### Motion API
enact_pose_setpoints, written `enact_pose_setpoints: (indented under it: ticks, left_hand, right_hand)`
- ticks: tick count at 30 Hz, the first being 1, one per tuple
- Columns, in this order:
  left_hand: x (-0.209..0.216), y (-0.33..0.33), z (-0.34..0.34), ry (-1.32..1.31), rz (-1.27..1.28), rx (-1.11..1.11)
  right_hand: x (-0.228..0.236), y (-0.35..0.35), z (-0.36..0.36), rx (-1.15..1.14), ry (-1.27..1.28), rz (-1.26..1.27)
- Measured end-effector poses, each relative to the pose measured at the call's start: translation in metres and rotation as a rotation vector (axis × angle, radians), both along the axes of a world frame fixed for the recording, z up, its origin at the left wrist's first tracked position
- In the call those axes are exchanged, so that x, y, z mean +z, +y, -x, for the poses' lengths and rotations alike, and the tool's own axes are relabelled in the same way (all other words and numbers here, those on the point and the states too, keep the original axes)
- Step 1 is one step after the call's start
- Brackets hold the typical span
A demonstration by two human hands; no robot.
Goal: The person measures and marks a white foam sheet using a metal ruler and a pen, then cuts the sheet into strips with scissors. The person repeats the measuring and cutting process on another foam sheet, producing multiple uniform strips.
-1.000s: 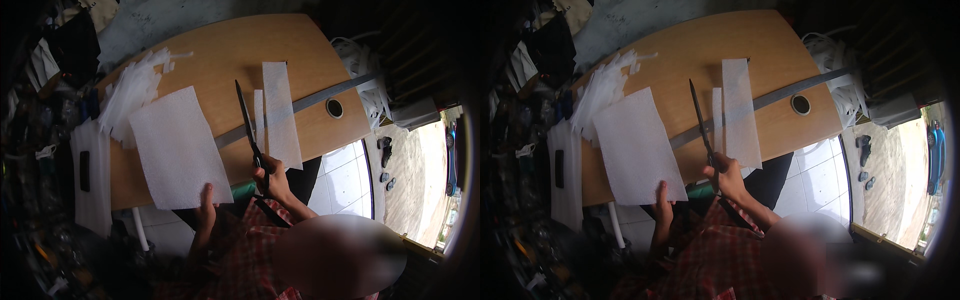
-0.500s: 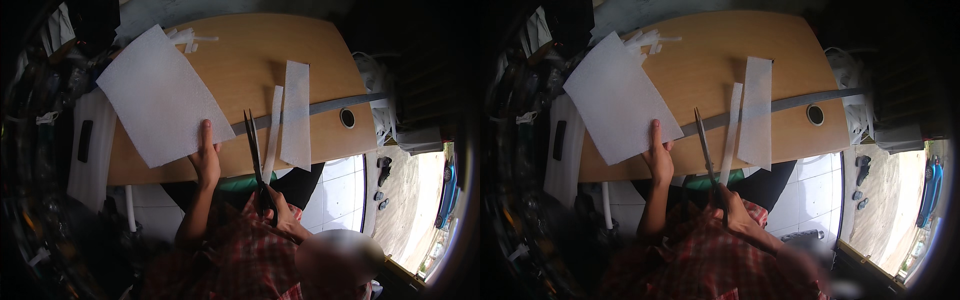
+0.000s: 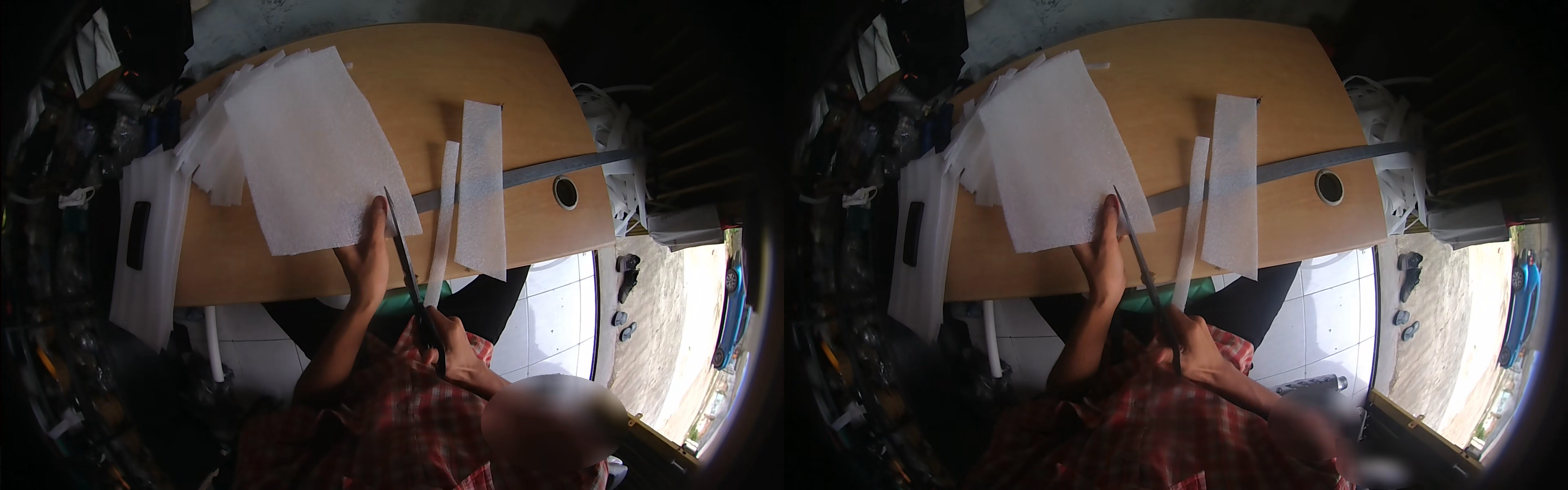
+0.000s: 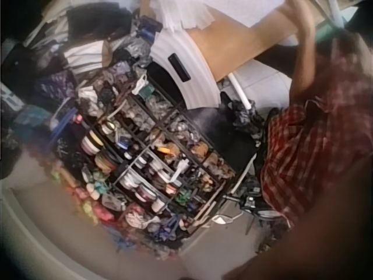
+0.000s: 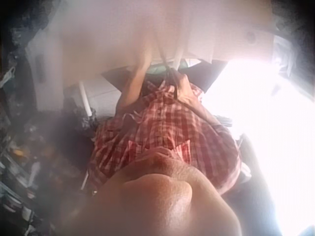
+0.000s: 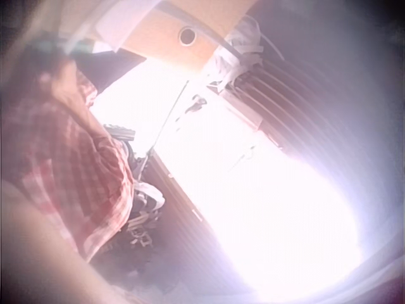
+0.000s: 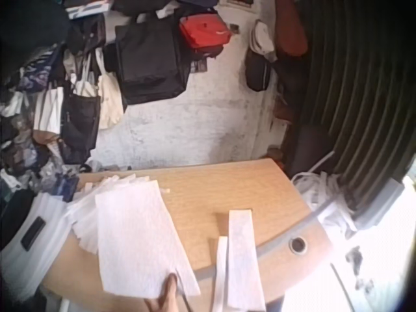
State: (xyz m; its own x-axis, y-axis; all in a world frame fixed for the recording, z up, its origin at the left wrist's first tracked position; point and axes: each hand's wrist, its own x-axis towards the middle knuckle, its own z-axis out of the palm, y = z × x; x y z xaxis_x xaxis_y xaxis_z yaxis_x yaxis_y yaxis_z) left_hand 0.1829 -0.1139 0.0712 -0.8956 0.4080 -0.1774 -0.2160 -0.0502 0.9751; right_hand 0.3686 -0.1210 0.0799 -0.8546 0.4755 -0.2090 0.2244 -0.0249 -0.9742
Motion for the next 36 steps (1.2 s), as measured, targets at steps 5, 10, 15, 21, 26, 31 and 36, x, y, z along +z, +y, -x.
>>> enact_pose_setpoints:
  ticks: [5, 10, 15, 21, 26, 31, 36]
  left_hand:
    - [0.001, 0.0, -0.001, 0.006, 0.025, -0.011]
    - [0.003, 0.0, 0.002, 0.001, 0.04, -0.018]
    - [0.01, -0.004, -0.006, -0.055, -0.011, -0.081]
    - [0.006, -0.009, -0.014, -0.052, 0.006, -0.165]
    - [0.005, -0.015, -0.012, -0.096, 0.016, -0.199]
    - [0.009, -0.02, -0.016, -0.075, -0.032, -0.213]
    - [0.005, -0.03, -0.028, -0.05, -0.001, -0.339]
  right_hand:
    - [-0.002, -0.004, 0.0, -0.064, 0.046, 0.012]
    - [-0.003, -0.007, -0.002, -0.113, 0.021, 0.016]
    - [-0.009, -0.002, -0.002, -0.105, -0.011, -0.069]
    - [-0.007, 0.005, -0.001, -0.144, 0.034, -0.003]
    - [-0.006, 0.005, 0.001, -0.134, -0.012, 0.009]
    - [-0.006, 0.002, -0.001, -0.173, -0.016, 0.016]
    - [-0.013, 0.006, 0.003, -0.196, 0.054, 0.038]
